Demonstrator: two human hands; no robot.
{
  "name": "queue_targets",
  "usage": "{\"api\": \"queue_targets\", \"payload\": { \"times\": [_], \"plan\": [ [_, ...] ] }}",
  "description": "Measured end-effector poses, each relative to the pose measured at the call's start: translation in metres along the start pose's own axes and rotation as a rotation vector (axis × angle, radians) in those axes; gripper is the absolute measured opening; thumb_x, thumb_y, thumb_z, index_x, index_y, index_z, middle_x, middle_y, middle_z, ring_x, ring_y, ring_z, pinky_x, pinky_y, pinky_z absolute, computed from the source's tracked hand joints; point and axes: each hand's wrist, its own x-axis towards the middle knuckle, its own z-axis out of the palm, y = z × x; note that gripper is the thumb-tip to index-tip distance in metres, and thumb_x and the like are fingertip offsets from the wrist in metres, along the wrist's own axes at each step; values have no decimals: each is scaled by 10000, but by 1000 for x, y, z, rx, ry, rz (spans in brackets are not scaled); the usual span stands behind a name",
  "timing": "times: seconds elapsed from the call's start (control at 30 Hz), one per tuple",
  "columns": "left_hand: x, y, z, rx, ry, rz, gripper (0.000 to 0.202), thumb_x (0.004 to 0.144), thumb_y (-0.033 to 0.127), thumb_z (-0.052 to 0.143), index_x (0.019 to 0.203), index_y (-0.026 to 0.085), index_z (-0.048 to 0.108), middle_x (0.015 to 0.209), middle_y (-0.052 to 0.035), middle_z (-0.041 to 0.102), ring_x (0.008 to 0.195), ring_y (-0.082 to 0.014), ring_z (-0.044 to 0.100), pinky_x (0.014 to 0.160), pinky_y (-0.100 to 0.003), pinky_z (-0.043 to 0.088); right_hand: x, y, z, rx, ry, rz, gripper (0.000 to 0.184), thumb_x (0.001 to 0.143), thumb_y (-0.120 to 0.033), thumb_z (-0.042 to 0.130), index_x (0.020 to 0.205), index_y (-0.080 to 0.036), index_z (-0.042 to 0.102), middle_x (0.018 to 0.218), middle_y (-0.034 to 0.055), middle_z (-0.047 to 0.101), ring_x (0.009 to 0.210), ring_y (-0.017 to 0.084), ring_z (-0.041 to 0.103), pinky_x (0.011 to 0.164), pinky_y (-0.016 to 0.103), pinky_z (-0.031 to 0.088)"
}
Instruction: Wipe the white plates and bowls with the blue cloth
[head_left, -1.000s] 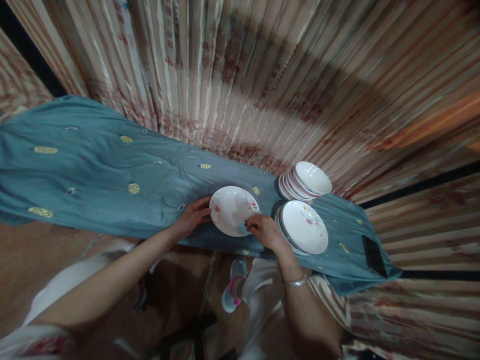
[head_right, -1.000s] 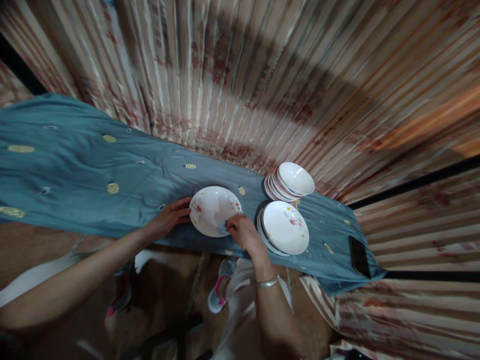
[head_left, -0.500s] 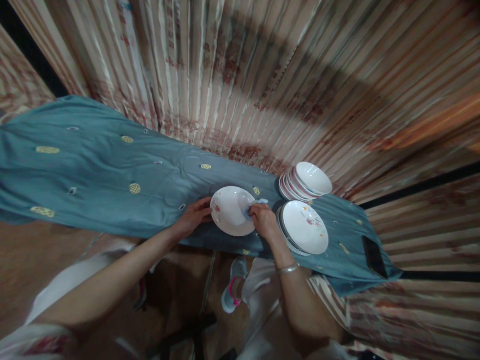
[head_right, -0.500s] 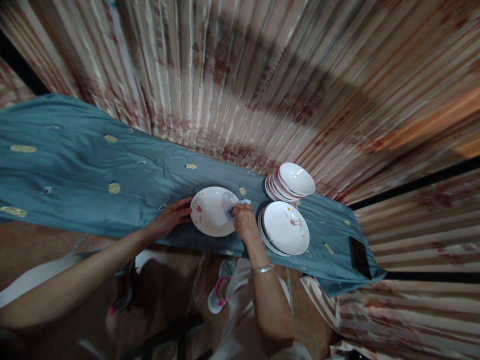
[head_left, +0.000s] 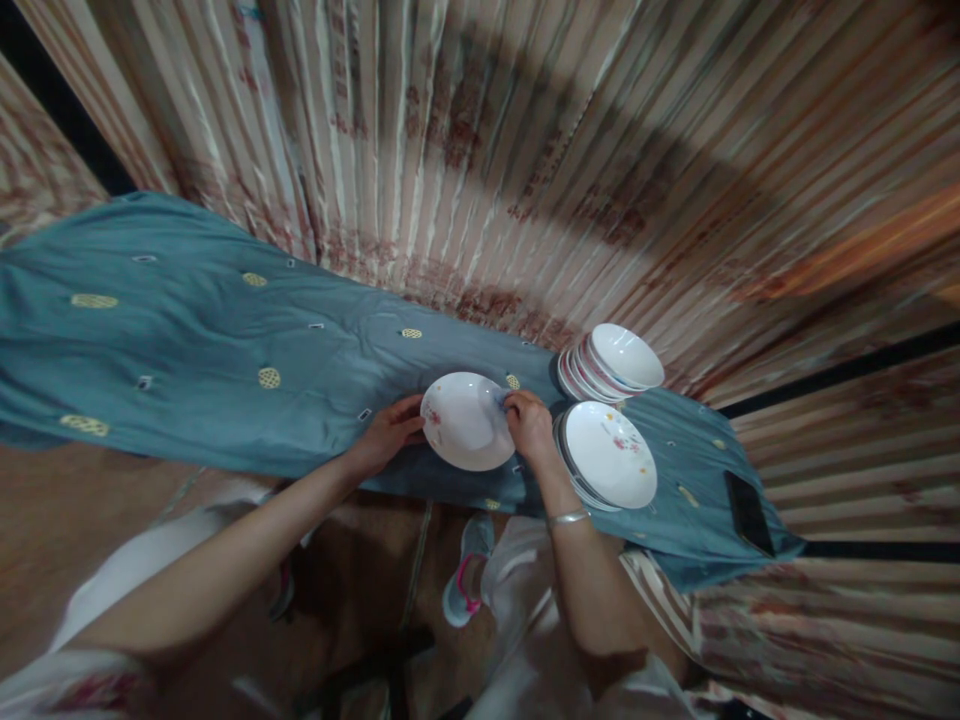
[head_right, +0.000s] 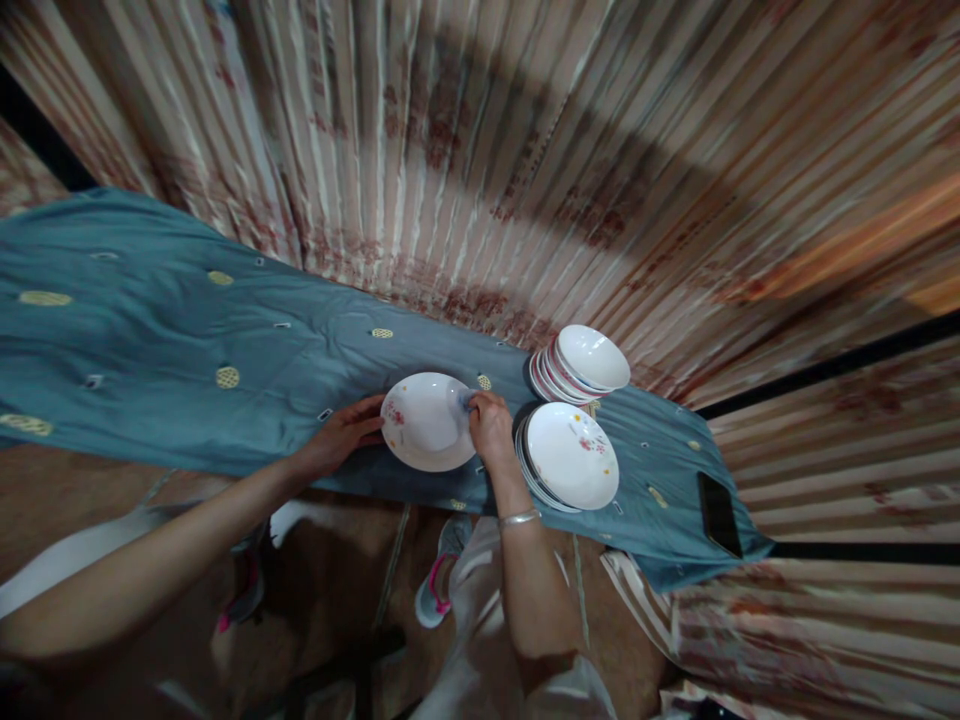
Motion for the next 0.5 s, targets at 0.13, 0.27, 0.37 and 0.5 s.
{"api": "queue_targets", "payload": {
  "times": [0.13,0.27,0.37,0.5],
  "plan": [
    [1,-2,-1,-2,2,6,500,599,314,865,1062,183,727,1102,-75,737,1019,-258,679,876,-411,565,7,-2,5,7,38,41,287,753,-27,482,856,-202,684,1057,91,718,999,226,643,953,345,486],
    [1,-3,-2,-6,4,3,497,602,307,867,1064,189,728,1088,-72,740,1004,-248,683,862,-395,569,14,-10,9,9,53,66,293,759,-17,464,882,-192,665,1040,110,700,1016,237,634,966,358,475],
    [1,-2,-1,-19,1,-4,500,596,305,874,1061,192,730,1111,-72,740,1007,-244,682,854,-382,573,19,-16,13,3,50,68,313,761,-3,445,894,-189,659,1062,115,689,1046,235,624,973,356,466],
    [0,-1,0,-35,2,-18,505,583,299,885,1054,196,734,1146,-79,738,1025,-252,679,860,-381,572,26,-24,18,-17,34,80,323,766,4,440,911,-184,658,1081,113,680,1047,224,618,962,337,459]
  ]
}}
